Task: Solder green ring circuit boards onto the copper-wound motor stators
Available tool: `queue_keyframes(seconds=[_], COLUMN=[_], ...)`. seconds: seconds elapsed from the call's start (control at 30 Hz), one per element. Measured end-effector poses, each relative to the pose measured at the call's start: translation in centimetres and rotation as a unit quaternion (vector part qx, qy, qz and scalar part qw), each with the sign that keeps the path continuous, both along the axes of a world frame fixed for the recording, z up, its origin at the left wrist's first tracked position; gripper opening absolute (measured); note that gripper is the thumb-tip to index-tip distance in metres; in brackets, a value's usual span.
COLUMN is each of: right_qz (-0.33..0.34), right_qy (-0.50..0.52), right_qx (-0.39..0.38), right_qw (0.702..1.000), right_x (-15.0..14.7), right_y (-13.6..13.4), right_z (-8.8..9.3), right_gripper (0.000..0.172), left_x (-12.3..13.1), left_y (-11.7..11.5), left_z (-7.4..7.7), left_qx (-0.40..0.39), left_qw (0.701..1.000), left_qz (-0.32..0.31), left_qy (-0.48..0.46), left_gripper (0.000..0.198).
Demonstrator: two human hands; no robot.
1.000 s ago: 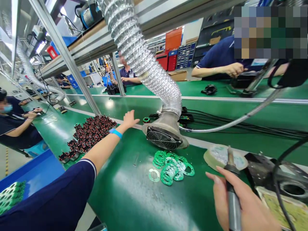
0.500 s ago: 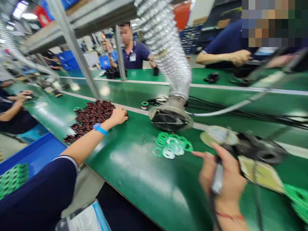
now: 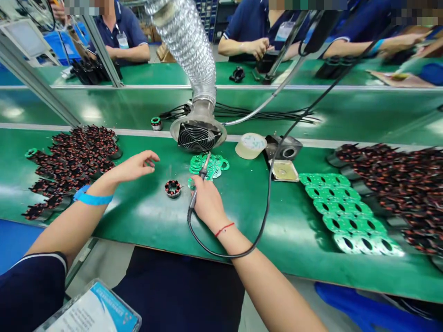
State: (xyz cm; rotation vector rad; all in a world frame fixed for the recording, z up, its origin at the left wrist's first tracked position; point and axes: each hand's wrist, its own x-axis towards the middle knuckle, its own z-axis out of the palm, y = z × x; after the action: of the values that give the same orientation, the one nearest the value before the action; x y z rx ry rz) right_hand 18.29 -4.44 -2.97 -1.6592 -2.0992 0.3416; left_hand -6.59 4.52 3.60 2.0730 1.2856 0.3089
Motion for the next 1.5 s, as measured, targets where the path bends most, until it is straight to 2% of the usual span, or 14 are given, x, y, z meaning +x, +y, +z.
queue_keyframes(seconds=[0.1, 0.13, 0.2, 0.3, 0.37, 0.47, 0.6, 0.73, 0.8, 0.9, 1.0, 1.1, 1.27, 1.5], right_qz=[0.014, 0.009, -0.023, -0.065, -0.051, 0.015, 0.067, 0.053, 0.029, -0.044, -0.098, -0.105, -0.099, -0.134], right_qy=[-0.008, -0.01, -0.015, -0.043, -0.061, -0.049, 0.037, 0.121, 0.142, 0.197, 0.281, 0.328, 0.325, 0.341], right_qx=[-0.004, -0.004, 0.0, 0.004, 0.001, -0.006, 0.027, 0.07, 0.082, 0.114, 0.091, 0.055, 0.051, 0.037], right_qw=[1.0, 1.0, 1.0, 0.997, 0.997, 0.999, 0.997, 0.989, 0.986, 0.973, 0.95, 0.937, 0.939, 0.93], right_x=[0.2, 0.2, 0.0, -0.6, -1.0, -1.0, 0.4, 2.4, 3.1, 3.6, 3.7, 3.6, 3.5, 3.7], right_y=[-0.1, -0.2, -0.5, -0.7, -0.7, -0.5, -0.8, -2.6, -3.8, -5.4, -6.3, -6.4, -6.2, -6.6], right_z=[0.0, 0.1, 0.1, 0.4, 0.7, 0.8, 0.8, 1.3, 1.3, 0.8, 0.0, -0.2, 0.0, -0.6], right_gripper=[0.035, 0.034, 0.035, 0.045, 0.046, 0.045, 0.046, 0.038, 0.035, 0.024, 0.016, 0.013, 0.01, 0.013], left_x=[0.0, 0.5, 1.8, 3.5, 4.0, 3.6, 3.4, 4.0, 4.2, 4.2, 4.0, 4.0, 4.3, 4.7], left_y=[-0.6, -1.3, -2.7, -4.0, -4.0, -3.2, -2.7, -3.3, -3.7, -3.7, -3.3, -2.9, -2.9, -3.1], left_z=[-1.7, -2.3, -3.2, -3.7, -3.4, -2.3, -0.6, -0.9, -1.7, -2.9, -3.8, -4.3, -4.5, -4.4], left_qx=[0.03, 0.037, 0.05, 0.05, 0.022, -0.013, 0.051, 0.11, 0.104, 0.077, 0.087, 0.106, 0.131, 0.13], left_qw=[0.991, 0.988, 0.988, 0.995, 0.998, 0.995, 0.982, 0.962, 0.963, 0.97, 0.973, 0.972, 0.966, 0.968], left_qz=[-0.115, -0.136, -0.132, -0.086, -0.064, -0.087, -0.176, -0.238, -0.242, -0.231, -0.2, -0.198, -0.207, -0.203], left_qy=[0.059, 0.065, 0.057, 0.029, -0.009, -0.045, 0.038, 0.075, 0.049, -0.031, -0.071, -0.076, -0.085, -0.073], left_gripper=[0.049, 0.053, 0.057, 0.049, 0.046, 0.048, 0.043, 0.044, 0.046, 0.046, 0.048, 0.047, 0.047, 0.046])
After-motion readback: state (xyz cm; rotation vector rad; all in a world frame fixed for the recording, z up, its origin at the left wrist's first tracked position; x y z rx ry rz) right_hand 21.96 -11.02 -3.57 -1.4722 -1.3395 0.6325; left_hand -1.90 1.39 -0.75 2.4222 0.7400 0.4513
